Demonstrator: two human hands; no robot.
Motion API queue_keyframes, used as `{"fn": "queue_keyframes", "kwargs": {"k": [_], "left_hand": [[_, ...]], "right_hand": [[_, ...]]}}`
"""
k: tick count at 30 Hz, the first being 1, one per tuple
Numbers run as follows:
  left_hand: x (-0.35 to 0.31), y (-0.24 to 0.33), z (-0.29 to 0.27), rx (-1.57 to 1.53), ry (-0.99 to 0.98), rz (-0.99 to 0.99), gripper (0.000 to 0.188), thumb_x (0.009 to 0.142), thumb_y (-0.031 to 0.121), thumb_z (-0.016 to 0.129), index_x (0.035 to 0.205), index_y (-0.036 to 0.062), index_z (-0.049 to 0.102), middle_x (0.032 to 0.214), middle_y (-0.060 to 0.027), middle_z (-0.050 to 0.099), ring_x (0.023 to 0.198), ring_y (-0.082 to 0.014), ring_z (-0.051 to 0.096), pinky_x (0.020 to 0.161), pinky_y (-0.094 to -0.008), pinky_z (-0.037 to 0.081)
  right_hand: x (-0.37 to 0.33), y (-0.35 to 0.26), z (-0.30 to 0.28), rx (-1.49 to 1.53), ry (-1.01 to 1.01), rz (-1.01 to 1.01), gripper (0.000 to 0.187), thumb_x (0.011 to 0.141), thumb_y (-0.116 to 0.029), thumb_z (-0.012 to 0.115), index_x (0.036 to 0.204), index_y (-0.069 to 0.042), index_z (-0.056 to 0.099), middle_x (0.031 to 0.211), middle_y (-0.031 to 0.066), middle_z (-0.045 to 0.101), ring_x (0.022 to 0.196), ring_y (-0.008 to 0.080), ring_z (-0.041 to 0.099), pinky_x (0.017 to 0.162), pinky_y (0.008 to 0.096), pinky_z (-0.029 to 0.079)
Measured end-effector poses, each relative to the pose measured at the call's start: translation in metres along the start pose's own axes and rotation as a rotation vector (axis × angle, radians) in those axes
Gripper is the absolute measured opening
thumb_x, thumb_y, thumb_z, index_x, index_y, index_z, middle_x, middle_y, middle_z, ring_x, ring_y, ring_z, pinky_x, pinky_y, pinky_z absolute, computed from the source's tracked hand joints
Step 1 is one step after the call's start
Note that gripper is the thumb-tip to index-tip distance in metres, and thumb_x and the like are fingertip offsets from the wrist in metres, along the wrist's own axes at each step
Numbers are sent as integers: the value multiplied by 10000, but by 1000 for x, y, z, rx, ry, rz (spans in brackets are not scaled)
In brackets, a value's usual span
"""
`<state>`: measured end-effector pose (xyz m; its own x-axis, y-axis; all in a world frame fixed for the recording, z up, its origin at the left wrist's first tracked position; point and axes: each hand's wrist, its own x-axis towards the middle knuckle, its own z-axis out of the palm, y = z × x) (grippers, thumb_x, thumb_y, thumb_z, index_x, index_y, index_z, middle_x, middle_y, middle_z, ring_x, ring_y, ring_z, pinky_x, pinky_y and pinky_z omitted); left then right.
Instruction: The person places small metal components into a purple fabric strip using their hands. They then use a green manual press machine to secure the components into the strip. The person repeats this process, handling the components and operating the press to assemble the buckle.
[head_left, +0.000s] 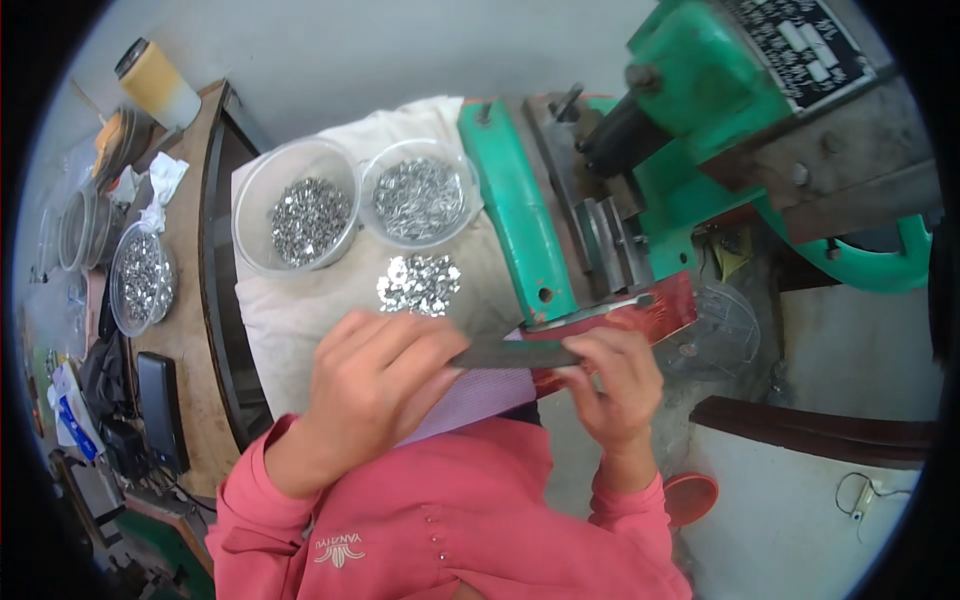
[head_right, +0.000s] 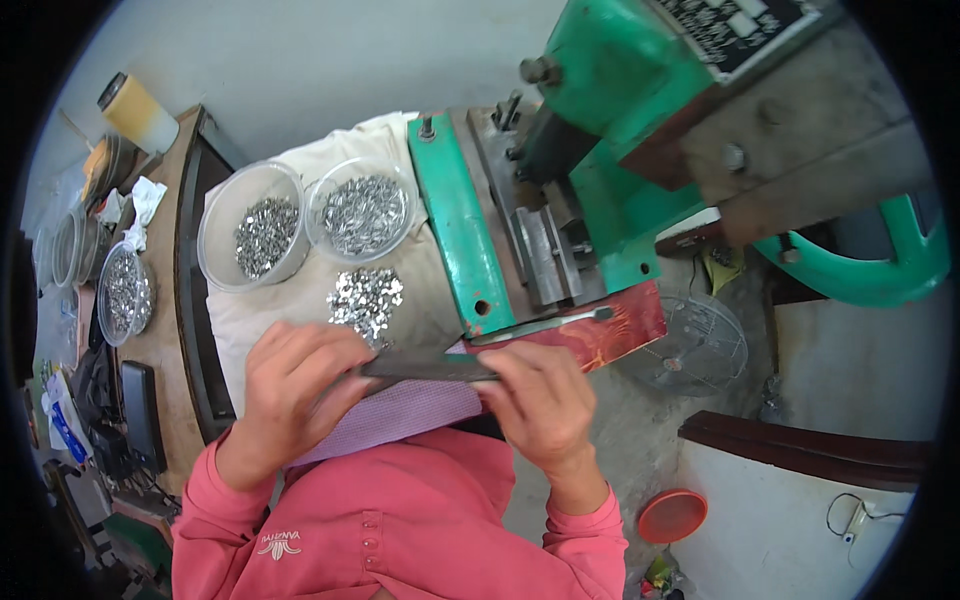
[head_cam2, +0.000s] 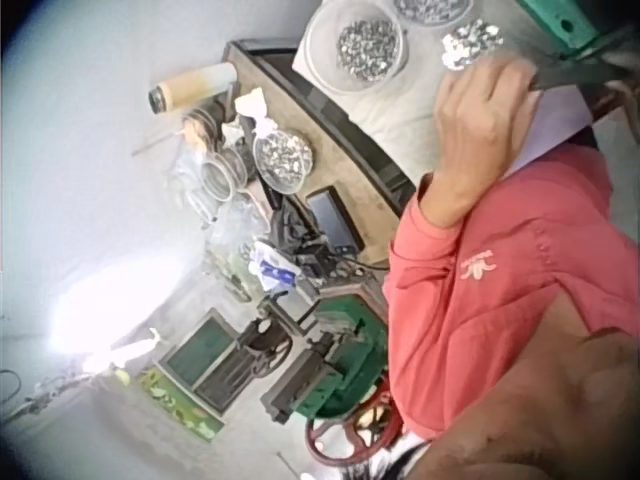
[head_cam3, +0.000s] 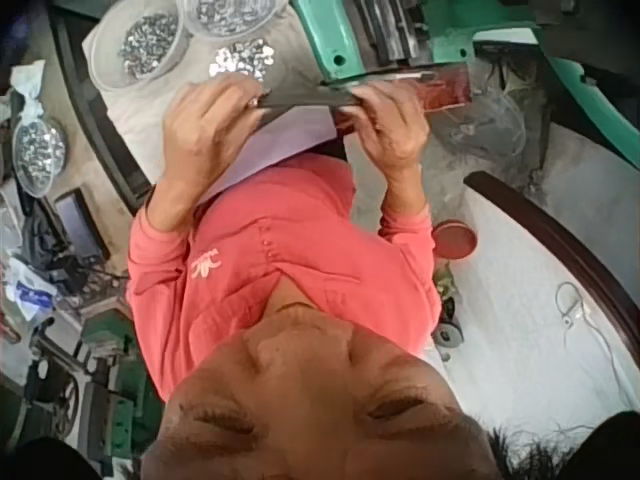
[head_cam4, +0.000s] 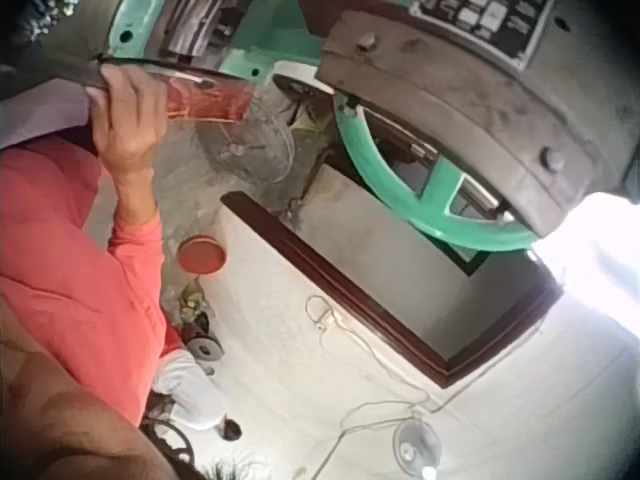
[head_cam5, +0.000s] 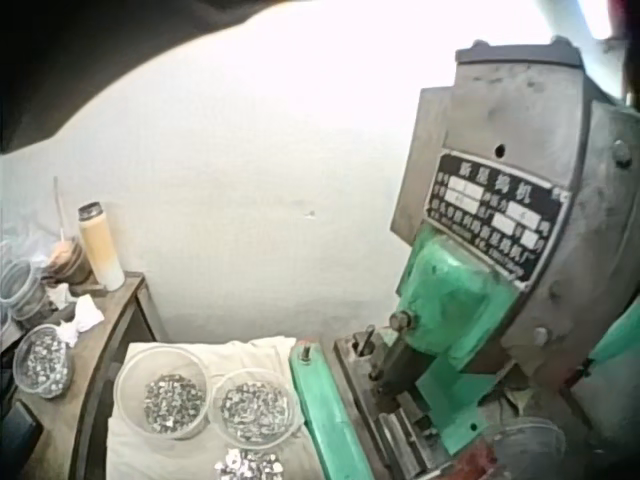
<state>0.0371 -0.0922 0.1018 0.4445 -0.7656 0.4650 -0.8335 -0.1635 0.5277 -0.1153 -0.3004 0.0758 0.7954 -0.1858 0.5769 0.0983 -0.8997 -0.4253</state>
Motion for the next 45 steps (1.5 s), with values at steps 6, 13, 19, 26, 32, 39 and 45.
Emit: {"fn": "queue_keyframes", "kwargs": {"k": [6,13,19,26,32,39,45], "left_hand": [[104,-24,53,-162,-77,379,268,717,137,776,950,85,657,910,-66,624,870,-283,643,718,-401,468],[163,-26,97,86,-307,489,242,681,237,806,835,81,705,841,-81,691,851,-332,704,716,-457,556],[184,-21,110,262,-390,640,142,738,207,758,842,110,749,880,-79,741,876,-298,721,720,-447,571],[191,10,106,440,-456,835,165,830,168,648,881,94,787,908,-86,764,893,-295,733,715,-435,581],[194,23,105,541,-596,861,217,862,188,683,1046,109,768,1074,-70,749,1028,-278,703,804,-432,572],[200,24,108,587,-602,878,222,885,194,653,1055,115,773,1086,-49,751,1041,-261,705,811,-410,577],[194,38,107,630,-639,905,240,901,182,637,1095,118,763,1135,-43,738,1062,-261,696,835,-423,572]], "right_hand": [[1,27,-37,-248,180,98,247,802,-35,767,1039,-28,696,983,140,675,864,318,666,733,383,546],[-33,68,-23,-133,226,344,226,978,-131,639,1096,60,656,1026,130,625,946,250,623,805,357,515],[-4,24,-27,-419,297,131,222,877,-222,801,915,-10,746,844,145,704,705,289,686,615,369,563],[-19,19,-28,-345,323,223,237,859,-226,820,901,0,759,802,128,702,640,231,668,582,334,550],[-25,16,-27,-357,344,237,245,848,-218,832,891,12,756,787,139,704,634,233,667,579,339,552],[-15,11,-19,-378,352,280,251,842,-231,833,880,5,758,788,145,710,647,250,672,599,348,559],[-27,12,-27,-421,313,292,274,846,-266,825,875,0,763,800,139,720,656,263,677,616,358,561]]}}
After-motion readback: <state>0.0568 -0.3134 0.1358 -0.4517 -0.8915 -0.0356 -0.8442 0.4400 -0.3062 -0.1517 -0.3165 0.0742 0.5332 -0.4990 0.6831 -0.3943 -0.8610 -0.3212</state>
